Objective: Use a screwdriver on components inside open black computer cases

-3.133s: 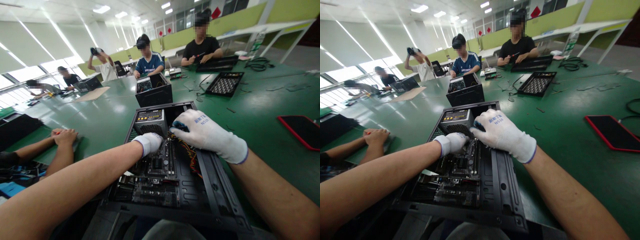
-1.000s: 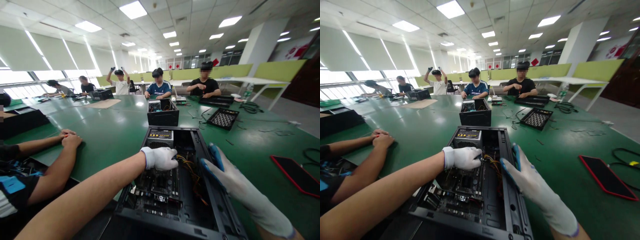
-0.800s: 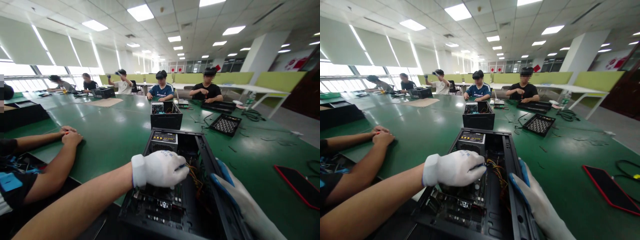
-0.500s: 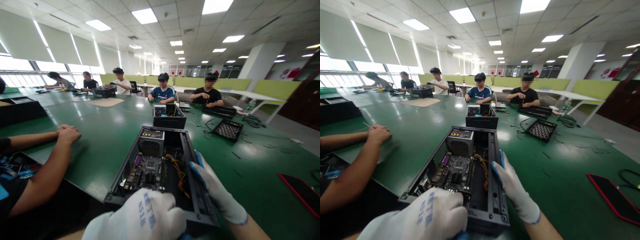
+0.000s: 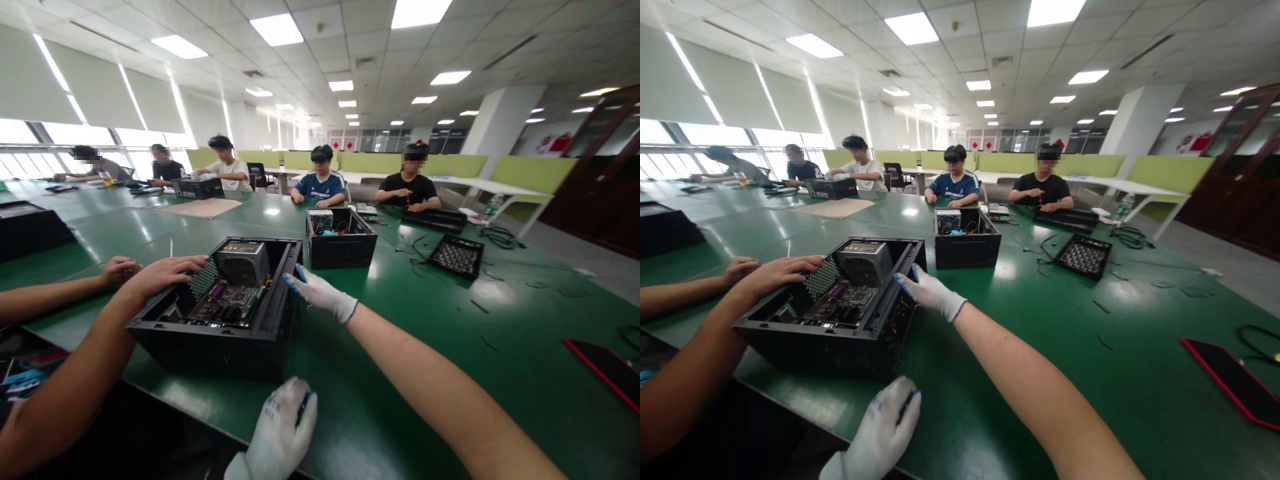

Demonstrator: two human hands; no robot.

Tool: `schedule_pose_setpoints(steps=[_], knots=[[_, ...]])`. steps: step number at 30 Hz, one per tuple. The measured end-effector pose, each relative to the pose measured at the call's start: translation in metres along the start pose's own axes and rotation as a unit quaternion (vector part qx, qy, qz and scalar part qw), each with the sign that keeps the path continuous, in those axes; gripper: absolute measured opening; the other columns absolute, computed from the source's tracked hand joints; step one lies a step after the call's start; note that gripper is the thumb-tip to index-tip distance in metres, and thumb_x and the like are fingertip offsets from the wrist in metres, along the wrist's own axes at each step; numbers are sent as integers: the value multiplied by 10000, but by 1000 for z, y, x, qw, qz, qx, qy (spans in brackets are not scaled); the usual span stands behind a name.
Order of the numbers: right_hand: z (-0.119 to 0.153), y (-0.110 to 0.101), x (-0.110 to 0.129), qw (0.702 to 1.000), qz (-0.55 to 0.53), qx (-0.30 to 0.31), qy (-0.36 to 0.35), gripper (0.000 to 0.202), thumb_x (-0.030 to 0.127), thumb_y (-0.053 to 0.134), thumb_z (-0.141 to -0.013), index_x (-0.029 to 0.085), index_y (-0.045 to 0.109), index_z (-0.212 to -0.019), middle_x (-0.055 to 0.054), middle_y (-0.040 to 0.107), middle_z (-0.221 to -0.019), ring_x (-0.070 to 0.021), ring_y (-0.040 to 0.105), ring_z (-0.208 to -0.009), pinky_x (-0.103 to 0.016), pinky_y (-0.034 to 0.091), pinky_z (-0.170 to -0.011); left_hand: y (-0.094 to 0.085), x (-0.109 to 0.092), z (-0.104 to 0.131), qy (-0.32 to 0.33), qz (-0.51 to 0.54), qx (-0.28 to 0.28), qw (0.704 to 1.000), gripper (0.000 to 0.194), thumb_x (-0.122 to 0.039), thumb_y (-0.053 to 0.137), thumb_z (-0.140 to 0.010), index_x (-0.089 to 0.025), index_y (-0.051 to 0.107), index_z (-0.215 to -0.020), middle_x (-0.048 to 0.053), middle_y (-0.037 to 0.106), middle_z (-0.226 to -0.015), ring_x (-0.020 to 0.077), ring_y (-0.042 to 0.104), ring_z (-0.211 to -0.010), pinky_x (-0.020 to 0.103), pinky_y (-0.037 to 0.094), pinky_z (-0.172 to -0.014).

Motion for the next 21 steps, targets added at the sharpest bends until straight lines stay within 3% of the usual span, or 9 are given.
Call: schedule_pose_setpoints(steps=[3, 7, 9, 11, 15, 17, 21], knots=[[-24, -27, -21, 995, 95, 6, 1, 892, 741, 480, -963, 102, 455, -1585, -190, 497, -1609, -307, 495, -1468, -377, 374, -1214, 9, 13, 1, -25, -16, 9, 1000, 294, -279, 393, -1024, -306, 675, -1102, 112, 764, -1070, 267, 767, -1013, 387, 653, -926], [-61, -78, -58, 969, 239, -33, 48, 842, 558, 589, -983, 7, 384, -1586, -293, 370, -1651, -357, 357, -1543, -444, 288, -1258, 13, 11, 2, -22, -52, 68, 996, 219, -289, 469, -1004, -325, 682, -1035, 100, 753, -1046, 293, 762, -1024, 403, 656, -892], [-79, -100, -75, 949, 303, -52, 74, 755, 512, 628, -982, 70, 436, -1563, -262, 375, -1654, -372, 350, -1538, -527, 304, -1243, 8, 8, 2, -3, -39, 31, 999, 190, -298, 480, -1009, -306, 669, -994, 94, 748, -1001, 274, 767, -962, 380, 656, -837], [-95, -117, -89, 926, 359, -71, 97, 629, 472, 662, -980, 164, 515, -1509, -185, 441, -1620, -365, 428, -1478, -601, 363, -1193, 1, 5, 1, 21, -19, -56, 998, 180, -307, 481, -1021, -277, 640, -944, 79, 739, -941, 239, 765, -870, 334, 645, -748], [-113, -134, -107, 886, 439, -87, 121, 486, 417, 681, -987, 205, 592, -1414, -123, 564, -1485, -312, 584, -1303, -577, 496, -1078, -5, 2, 3, 56, -11, -199, 978, 192, -306, 464, -1048, -237, 599, -929, 50, 713, -869, 183, 729, -721, 278, 586, -630], [-117, -137, -110, 873, 466, -84, 122, 463, 411, 676, -992, 197, 601, -1395, -120, 595, -1438, -291, 620, -1245, -541, 535, -1032, -3, 1, 2, 57, -7, -208, 976, 173, -284, 466, -1041, -229, 584, -928, 33, 680, -812, 175, 696, -667, 284, 568, -627], [-115, -137, -105, 857, 499, -60, 112, 432, 413, 673, -995, 188, 619, -1360, -115, 625, -1387, -272, 645, -1193, -512, 559, -997, -1, 0, -2, 58, 18, -172, 983, 152, -224, 487, -1008, -237, 542, -867, -4, 604, -721, 159, 641, -601, 273, 534, -605]])
Point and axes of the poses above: each hand's wrist, its own z-axis away from the middle knuckle, its own y-axis out of the palm, x = y × z, the point moved 5 cm from there along -z, towards the middle knuckle
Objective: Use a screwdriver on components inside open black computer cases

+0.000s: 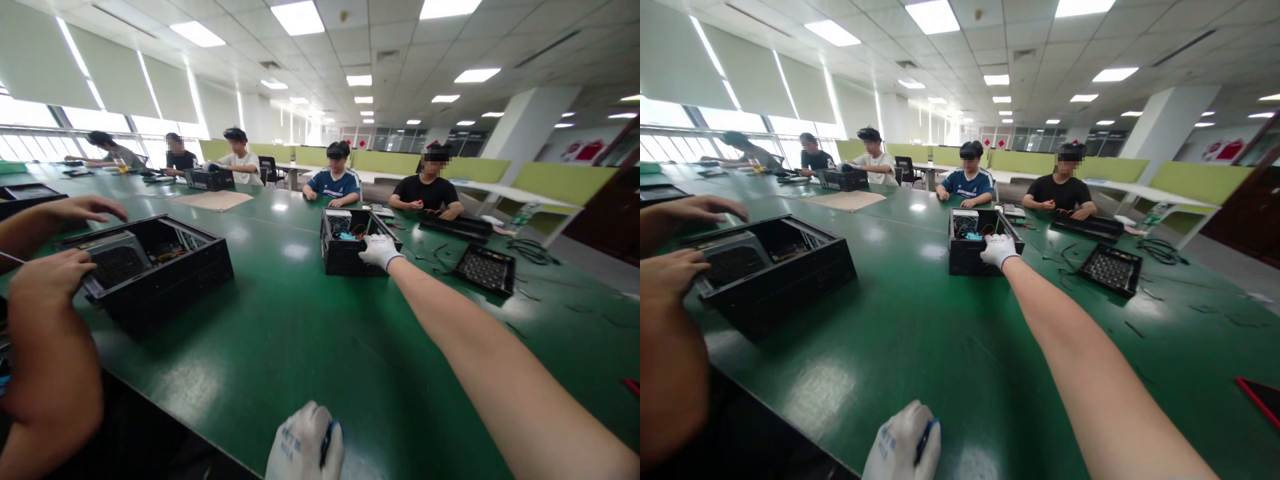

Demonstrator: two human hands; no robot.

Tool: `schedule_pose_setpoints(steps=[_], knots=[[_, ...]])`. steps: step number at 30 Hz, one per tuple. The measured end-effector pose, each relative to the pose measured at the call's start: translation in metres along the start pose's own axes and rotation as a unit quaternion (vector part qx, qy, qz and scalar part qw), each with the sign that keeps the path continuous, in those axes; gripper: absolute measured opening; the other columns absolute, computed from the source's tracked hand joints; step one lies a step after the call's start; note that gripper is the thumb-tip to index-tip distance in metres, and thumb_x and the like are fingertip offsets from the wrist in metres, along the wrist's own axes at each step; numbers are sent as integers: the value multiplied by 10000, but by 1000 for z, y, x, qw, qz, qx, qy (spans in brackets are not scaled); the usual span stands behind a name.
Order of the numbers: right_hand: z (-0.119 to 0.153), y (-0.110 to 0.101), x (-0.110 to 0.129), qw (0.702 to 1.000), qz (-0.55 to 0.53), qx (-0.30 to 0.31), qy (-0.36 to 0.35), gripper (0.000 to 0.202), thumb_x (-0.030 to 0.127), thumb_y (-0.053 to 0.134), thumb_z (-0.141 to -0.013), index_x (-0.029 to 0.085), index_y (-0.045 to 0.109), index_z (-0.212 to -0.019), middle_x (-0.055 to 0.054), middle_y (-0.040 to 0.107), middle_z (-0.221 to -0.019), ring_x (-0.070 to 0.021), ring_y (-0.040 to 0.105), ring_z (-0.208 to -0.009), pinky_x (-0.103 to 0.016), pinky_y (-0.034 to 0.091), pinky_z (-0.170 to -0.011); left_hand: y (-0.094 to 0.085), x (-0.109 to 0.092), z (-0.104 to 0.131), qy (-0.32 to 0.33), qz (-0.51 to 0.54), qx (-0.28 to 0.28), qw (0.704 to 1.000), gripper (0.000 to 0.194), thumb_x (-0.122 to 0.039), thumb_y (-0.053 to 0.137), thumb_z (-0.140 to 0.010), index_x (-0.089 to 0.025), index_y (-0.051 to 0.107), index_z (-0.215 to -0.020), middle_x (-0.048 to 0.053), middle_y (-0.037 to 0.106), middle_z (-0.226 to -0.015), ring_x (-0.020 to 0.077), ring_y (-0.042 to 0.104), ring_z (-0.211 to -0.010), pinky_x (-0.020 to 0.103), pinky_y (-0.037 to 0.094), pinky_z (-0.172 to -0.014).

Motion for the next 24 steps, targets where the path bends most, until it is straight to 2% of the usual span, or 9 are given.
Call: schedule_pose_setpoints(steps=[4, 6, 9, 14, 17, 20, 24], knots=[[26, -11, 6, 999, 10, 8, -45, 447, 466, 646, -1000, 181, 635, -1344, -124, 642, -1371, -280, 633, -1215, -517, 522, -1032, -6, -1, -2, -4, 0, -25, 1000, 152, -247, 483, -1026, -237, 551, -891, 7, 628, -753, 160, 660, -633, 268, 525, -616], [52, -17, 11, 997, 7, 1, -71, 488, 493, 610, -1003, 146, 649, -1344, -164, 663, -1354, -303, 614, -1243, -486, 482, -1060, -6, -1, -2, -3, 7, -7, 1000, 152, -240, 482, -1027, -234, 548, -890, 4, 612, -738, 157, 648, -627, 268, 511, -611], [104, -27, 19, 994, -2, -14, -113, 541, 507, 565, -999, 96, 668, -1337, -206, 695, -1303, -325, 615, -1230, -425, 446, -1053, -3, -2, -2, -4, 19, 31, 999, 158, -218, 489, -1024, -231, 541, -875, 1, 590, -730, 156, 634, -627, 268, 485, -606], [207, -47, 32, 985, -25, -30, -169, 518, 516, 521, -1014, 128, 685, -1315, -164, 728, -1237, -301, 638, -1175, -393, 428, -1021, -3, 1, -2, -17, 38, 37, 998, 150, -232, 487, -1046, -219, 562, -917, 4, 594, -765, 166, 635, -667, 287, 491, -651], [266, -61, 38, 975, -55, -50, -211, 478, 501, 531, -1015, 127, 710, -1252, -160, 747, -1150, -301, 667, -1074, -411, 447, -965, -6, 1, -2, -27, 61, 53, 996, 161, -247, 492, -1051, -217, 559, -908, 2, 595, -769, 162, 626, -670, 286, 488, -651], [319, -74, 39, 960, -93, -66, -255, 422, 457, 558, -1007, 123, 720, -1207, -144, 751, -1048, -296, 676, -973, -430, 468, -896, -24, -13, -7, -15, 82, 60, 995, 194, -236, 495, -1040, -222, 538, -852, -1, 581, -747, 156, 609, -658, 282, 467, -628], [375, -89, 35, 938, -149, -96, -298, 343, 399, 582, -999, 125, 718, -1154, -124, 736, -991, -271, 659, -878, -433, 484, -830, -72, -57, -24, 57, 67, 47, 995, 138, -211, 530, -987, -223, 555, -852, 4, 558, -739, 169, 570, -655, 303, 419, -610]])
Point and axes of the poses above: each hand's wrist, its own z-axis away from the middle knuckle, its own y-axis out of the palm, x = y × z, the point moved 5 cm from there along -z, towards the middle knuckle
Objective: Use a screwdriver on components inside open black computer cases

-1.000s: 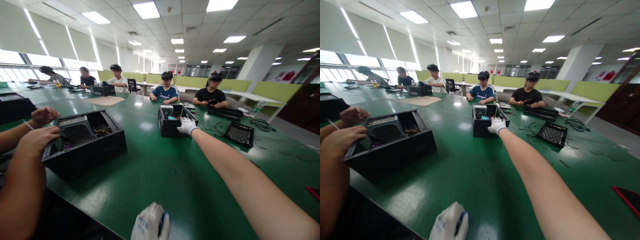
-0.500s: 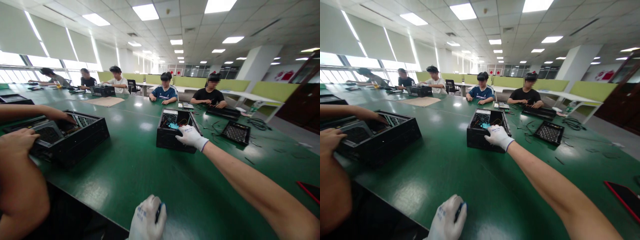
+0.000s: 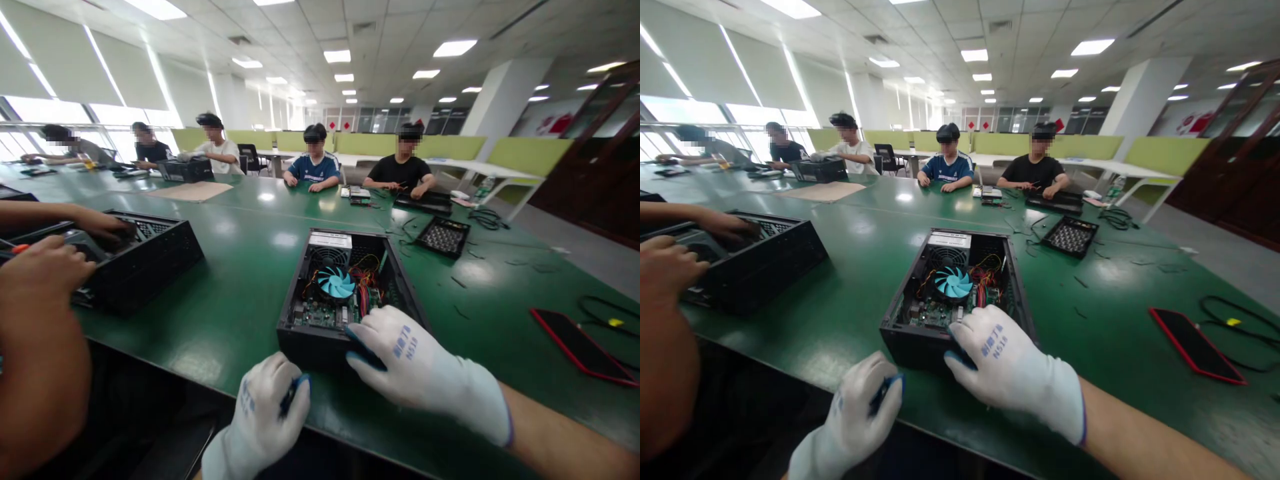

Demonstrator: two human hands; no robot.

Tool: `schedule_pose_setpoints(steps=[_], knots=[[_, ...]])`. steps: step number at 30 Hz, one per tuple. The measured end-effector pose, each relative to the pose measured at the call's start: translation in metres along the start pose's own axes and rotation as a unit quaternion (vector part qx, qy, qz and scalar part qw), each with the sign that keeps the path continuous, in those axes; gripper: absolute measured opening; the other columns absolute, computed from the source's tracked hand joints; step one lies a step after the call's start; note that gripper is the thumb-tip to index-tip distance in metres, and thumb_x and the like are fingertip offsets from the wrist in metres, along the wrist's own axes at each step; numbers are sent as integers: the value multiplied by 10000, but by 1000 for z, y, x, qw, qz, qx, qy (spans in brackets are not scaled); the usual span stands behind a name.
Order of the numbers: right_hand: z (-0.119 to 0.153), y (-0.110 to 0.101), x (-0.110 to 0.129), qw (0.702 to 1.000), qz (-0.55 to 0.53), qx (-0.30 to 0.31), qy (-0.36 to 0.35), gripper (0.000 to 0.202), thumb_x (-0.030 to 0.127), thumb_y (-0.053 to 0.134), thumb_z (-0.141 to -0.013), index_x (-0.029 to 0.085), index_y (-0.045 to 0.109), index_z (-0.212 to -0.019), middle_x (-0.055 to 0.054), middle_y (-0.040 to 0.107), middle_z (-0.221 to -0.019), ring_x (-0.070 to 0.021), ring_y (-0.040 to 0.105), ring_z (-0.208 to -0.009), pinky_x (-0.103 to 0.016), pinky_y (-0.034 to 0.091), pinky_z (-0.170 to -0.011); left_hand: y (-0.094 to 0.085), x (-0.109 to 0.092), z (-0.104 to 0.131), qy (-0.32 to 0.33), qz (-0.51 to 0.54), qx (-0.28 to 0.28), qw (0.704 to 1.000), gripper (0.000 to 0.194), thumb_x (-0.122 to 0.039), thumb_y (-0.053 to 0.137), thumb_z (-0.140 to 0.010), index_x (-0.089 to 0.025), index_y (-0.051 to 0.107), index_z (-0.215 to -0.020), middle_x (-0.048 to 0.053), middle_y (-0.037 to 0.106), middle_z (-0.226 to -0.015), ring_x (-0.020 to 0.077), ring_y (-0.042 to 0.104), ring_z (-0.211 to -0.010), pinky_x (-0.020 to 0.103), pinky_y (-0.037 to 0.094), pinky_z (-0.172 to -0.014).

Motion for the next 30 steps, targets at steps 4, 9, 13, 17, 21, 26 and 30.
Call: schedule_pose_setpoints(steps=[4, 9, 13, 17, 21, 26, 30], knots=[[30, -14, 24, 999, -29, -33, -30, 268, 360, 583, -998, 141, 707, -1090, -115, 715, -939, -262, 637, -828, -425, 492, -767, -35, -45, -31, 63, -5, -13, 998, 107, -222, 578, -951, -222, 566, -844, 10, 556, -746, 174, 530, -645, 321, 382, -597], [57, -25, 52, 995, -74, -41, -58, 250, 343, 600, -985, 173, 690, -1143, -133, 748, -1039, -286, 687, -951, -444, 537, -881, -30, -65, -52, 54, -26, 98, 993, 207, -259, 556, -990, -233, 530, -786, 1, 571, -744, 174, 547, -637, 336, 379, -581], [63, -41, 59, 995, -87, -19, -46, 226, 370, 598, -983, 223, 722, -1100, -108, 772, -1048, -283, 707, -924, -414, 556, -894, -19, -73, -43, 44, -49, 178, 982, 183, -274, 543, -995, -242, 553, -815, 10, 621, -779, 198, 613, -680, 352, 408, -603], [41, -42, 36, 986, -118, 109, -46, 259, 443, 557, -1021, 269, 748, -1006, -65, 770, -986, -236, 699, -909, -337, 528, -832, -19, -76, -40, 32, -65, 175, 982, 203, -292, 554, -994, -246, 549, -796, 11, 620, -770, 199, 629, -671, 349, 407, -598], [7, -15, -5, 986, 3, 168, -14, 364, 464, 520, -1039, 176, 743, -1039, -126, 748, -967, -256, 686, -904, -373, 481, -830, -17, -75, -41, 25, -78, 169, 982, 226, -306, 544, -996, -251, 516, -779, 10, 612, -764, 198, 614, -665, 352, 387, -594], [-26, 32, -16, 959, 129, 250, -28, 339, 474, 654, -952, 155, 749, -1014, -149, 759, -968, -317, 715, -925, -411, 499, -787, -17, -73, -40, 19, -86, 165, 982, 246, -318, 538, -1004, -253, 489, -772, 3, 601, -762, 193, 595, -661, 359, 370, -597], [-42, 49, -3, 941, 153, 297, -52, 150, 147, 596, -929, 164, 743, -902, -114, 763, -848, -256, 733, -813, -351, 494, -711, -18, -73, -38, 28, -93, 161, 982, 251, -320, 524, -1015, -253, 481, -777, 1, 589, -757, 193, 581, -659, 363, 353, -595]])
Point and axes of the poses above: each hand's wrist, its own z-axis away from the middle knuckle, its own y-axis out of the palm, x = y × z, the point moved 5 cm from there along -z, towards the middle knuckle
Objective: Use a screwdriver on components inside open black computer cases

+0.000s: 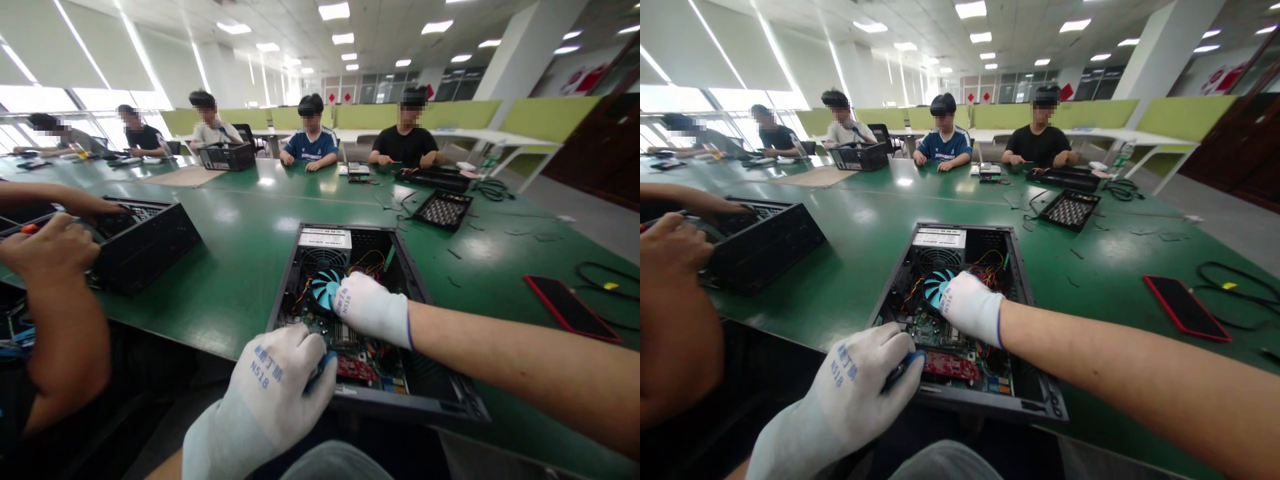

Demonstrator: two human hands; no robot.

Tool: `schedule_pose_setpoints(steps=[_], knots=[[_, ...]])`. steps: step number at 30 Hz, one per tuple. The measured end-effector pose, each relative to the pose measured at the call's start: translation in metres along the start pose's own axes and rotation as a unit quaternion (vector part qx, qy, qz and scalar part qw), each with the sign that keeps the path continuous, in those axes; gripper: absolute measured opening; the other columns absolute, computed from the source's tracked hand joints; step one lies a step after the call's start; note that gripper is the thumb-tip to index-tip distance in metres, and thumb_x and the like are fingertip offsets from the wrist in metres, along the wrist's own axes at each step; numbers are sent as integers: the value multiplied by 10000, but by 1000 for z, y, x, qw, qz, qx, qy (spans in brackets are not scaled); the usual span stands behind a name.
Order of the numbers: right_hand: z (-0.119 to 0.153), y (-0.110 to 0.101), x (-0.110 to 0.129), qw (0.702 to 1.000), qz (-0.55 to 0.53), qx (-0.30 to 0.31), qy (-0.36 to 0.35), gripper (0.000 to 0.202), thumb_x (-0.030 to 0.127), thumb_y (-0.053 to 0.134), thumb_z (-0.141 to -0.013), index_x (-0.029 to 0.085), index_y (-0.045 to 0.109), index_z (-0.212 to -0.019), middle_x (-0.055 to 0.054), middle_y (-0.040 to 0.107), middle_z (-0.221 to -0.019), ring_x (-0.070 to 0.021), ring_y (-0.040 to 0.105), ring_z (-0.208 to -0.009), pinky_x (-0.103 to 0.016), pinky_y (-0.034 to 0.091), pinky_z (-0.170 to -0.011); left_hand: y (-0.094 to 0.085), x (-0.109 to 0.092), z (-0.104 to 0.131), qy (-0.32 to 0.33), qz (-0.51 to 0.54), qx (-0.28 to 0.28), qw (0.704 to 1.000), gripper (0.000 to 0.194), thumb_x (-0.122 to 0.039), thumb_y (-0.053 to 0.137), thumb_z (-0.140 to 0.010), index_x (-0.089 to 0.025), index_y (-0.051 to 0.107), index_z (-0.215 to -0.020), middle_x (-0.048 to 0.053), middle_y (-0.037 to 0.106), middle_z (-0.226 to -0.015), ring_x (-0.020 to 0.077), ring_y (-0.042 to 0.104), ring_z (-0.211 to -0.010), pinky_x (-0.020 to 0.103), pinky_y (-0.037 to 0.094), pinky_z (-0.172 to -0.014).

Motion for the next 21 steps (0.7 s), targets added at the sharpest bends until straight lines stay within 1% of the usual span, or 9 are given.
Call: schedule_pose_setpoints(steps=[2, 4, 7, 10, 14, 18, 21], knots=[[-3, -4, 3, 1000, 4, -24, -10, 229, 64, 544, -919, 162, 737, -995, -119, 776, -949, -238, 733, -863, -339, 492, -734, 0, -1, 0, 2, -2, -2, 1000, 248, -319, 522, -1017, -251, 485, -781, 3, 589, -760, 193, 581, -664, 361, 354, -594], [0, -7, 4, 998, 1, -57, -28, 262, 70, 529, -931, 160, 722, -1083, -129, 773, -1045, -241, 726, -917, -344, 493, -755, 0, -1, 0, 1, -4, -6, 1000, 249, -321, 528, -1013, -251, 489, -778, 5, 589, -755, 193, 581, -658, 361, 360, -588], [10, -9, 2, 995, -13, -81, -58, 191, 121, 595, -896, 162, 724, -1031, -127, 766, -1001, -255, 715, -901, -356, 485, -748, 1, -1, -1, 1, -9, -11, 1000, 251, -326, 546, -1001, -250, 498, -767, 8, 599, -748, 190, 585, -643, 363, 366, -573], [23, -9, -4, 994, -29, -86, -53, 152, 154, 624, -852, 172, 727, -963, -118, 756, -951, -268, 708, -876, -366, 473, -737, 1, -1, -1, 0, -8, -10, 1000, 239, -322, 552, -995, -251, 510, -771, 8, 603, -749, 190, 592, -644, 363, 366, -564], [40, -8, -18, 995, -40, -91, -6, 125, 223, 599, -869, 182, 718, -874, -114, 746, -872, -269, 702, -803, -371, 460, -716, -1, -2, -2, 1, -1, -13, 1000, 227, -322, 556, -991, -252, 515, -779, 10, 601, -757, 190, 586, -638, 358, 367, -557], [50, -3, -42, 996, -30, -54, 68, 217, 305, 561, -916, 190, 737, -862, -124, 758, -852, -279, 717, -786, -374, 470, -715, -2, -3, -2, 4, 3, -18, 1000, 232, -316, 551, -990, -250, 509, -772, 6, 583, -744, 178, 558, -611, 350, 363, -547], [51, 0, -58, 993, -11, -38, 108, 232, 303, 557, -912, 187, 756, -879, -138, 768, -870, -294, 729, -811, -384, 485, -733, -2, -2, -2, 2, 4, -16, 1000, 223, -314, 555, -990, -251, 511, -781, 6, 589, -751, 185, 571, -631, 356, 370, -559]])
Point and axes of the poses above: each hand's wrist, its own z-axis away from the middle knuckle, its own y-axis out of the palm, x = y × z, the point moved 5 cm from there along -z, towards the middle knuckle
